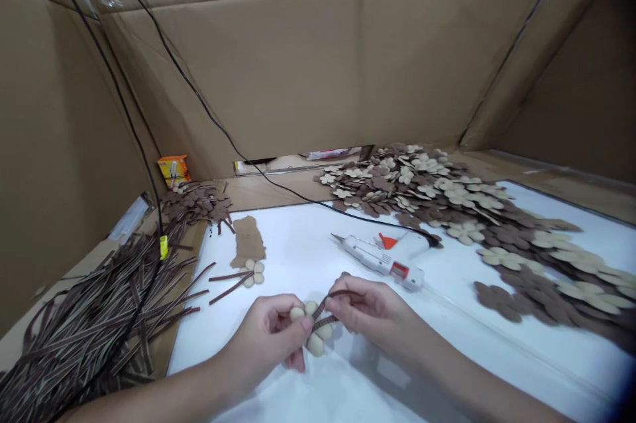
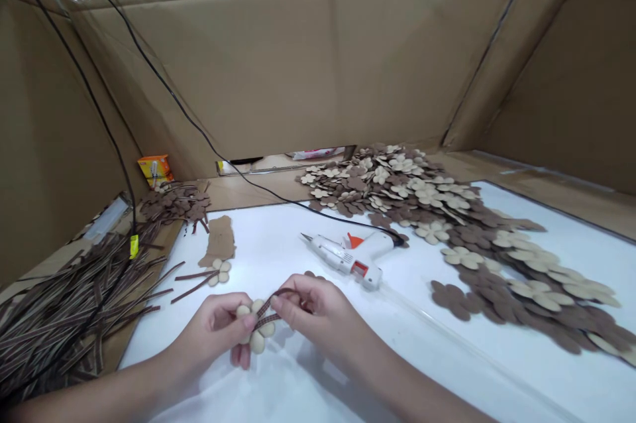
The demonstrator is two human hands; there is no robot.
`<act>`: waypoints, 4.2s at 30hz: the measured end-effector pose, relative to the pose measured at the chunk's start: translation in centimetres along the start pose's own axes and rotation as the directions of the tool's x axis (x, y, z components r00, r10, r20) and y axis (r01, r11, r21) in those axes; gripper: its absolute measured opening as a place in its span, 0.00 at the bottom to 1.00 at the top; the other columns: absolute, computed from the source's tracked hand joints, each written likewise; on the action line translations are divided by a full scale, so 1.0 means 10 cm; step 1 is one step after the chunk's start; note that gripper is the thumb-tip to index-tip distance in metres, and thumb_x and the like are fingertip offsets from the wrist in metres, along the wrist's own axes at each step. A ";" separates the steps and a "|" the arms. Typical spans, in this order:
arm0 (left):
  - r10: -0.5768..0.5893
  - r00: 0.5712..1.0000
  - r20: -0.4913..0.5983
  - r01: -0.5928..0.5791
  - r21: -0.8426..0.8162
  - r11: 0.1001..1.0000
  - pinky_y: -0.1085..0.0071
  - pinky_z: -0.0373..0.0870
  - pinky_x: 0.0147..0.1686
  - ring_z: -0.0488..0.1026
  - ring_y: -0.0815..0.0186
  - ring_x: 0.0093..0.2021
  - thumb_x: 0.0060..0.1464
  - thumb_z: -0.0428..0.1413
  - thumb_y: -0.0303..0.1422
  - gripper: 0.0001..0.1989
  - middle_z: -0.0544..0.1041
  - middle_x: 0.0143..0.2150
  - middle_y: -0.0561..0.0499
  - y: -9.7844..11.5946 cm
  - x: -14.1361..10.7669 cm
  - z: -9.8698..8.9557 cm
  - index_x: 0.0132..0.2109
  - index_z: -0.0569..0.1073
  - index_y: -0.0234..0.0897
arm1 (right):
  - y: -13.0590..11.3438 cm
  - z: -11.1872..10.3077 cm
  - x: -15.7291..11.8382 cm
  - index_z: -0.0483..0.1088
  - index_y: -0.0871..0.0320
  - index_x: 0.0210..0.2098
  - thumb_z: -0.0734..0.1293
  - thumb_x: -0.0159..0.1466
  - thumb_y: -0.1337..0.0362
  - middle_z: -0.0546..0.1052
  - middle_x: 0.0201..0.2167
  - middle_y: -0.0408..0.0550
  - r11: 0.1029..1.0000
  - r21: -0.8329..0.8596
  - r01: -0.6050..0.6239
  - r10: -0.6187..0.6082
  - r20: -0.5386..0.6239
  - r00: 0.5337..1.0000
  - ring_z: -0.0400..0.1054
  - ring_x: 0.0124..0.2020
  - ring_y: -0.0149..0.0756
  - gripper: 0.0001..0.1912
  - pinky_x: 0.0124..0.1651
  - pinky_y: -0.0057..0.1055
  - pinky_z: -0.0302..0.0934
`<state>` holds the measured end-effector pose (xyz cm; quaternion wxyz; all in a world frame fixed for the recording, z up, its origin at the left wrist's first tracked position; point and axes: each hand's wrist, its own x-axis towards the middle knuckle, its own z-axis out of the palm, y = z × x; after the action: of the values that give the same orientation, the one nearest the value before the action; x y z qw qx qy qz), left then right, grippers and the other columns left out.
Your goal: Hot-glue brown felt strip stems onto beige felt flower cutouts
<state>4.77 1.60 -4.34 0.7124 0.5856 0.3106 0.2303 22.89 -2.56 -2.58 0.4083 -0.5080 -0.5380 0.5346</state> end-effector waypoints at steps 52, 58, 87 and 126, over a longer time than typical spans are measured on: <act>0.255 0.942 -0.219 -0.239 0.098 0.966 0.74 0.70 0.27 0.63 0.57 0.49 0.41 0.60 0.24 0.07 0.66 0.40 0.45 0.07 0.01 0.04 0.27 0.79 0.41 | -0.08 0.03 -0.17 0.60 0.51 0.52 0.60 0.61 0.48 0.66 0.45 0.49 0.999 0.034 0.016 -0.017 0.049 0.999 0.64 0.41 0.38 0.24 0.45 0.38 0.57; 0.217 0.970 -0.110 -0.213 0.054 0.976 0.73 0.71 0.30 0.55 0.54 0.55 0.40 0.59 0.20 0.09 0.66 0.22 0.46 0.07 0.00 0.05 0.25 0.78 0.40 | 0.08 0.09 -0.06 0.61 0.55 0.48 0.64 0.60 0.53 0.66 0.28 0.41 0.963 0.267 -0.029 -0.013 0.155 0.988 0.62 0.29 0.29 0.21 0.36 0.30 0.55; -0.202 0.958 0.205 0.248 -0.232 0.940 0.69 0.69 0.42 0.75 0.63 0.41 0.50 0.60 0.34 0.13 0.77 0.43 0.39 0.05 0.02 0.01 0.42 0.76 0.31 | -0.05 -0.06 -0.07 0.65 0.54 0.45 0.60 0.62 0.65 0.75 0.32 0.44 0.906 -0.360 0.222 -0.267 -0.079 0.960 0.69 0.35 0.34 0.11 0.41 0.33 0.63; 0.257 0.966 0.032 -0.256 0.268 0.929 0.70 0.65 0.39 0.71 0.64 0.35 0.48 0.59 0.42 0.14 0.76 0.31 0.48 0.43 -0.04 -0.03 0.33 0.75 0.33 | -0.39 0.03 -0.41 0.62 0.51 0.52 0.61 0.62 0.61 0.75 0.37 0.45 0.747 -0.573 0.338 -0.480 -0.112 0.870 0.68 0.42 0.38 0.18 0.47 0.34 0.60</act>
<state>4.44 2.47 -0.07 0.5892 0.7123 0.2613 0.2777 22.81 -6.30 1.69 0.4228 -0.5334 -0.7075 0.1902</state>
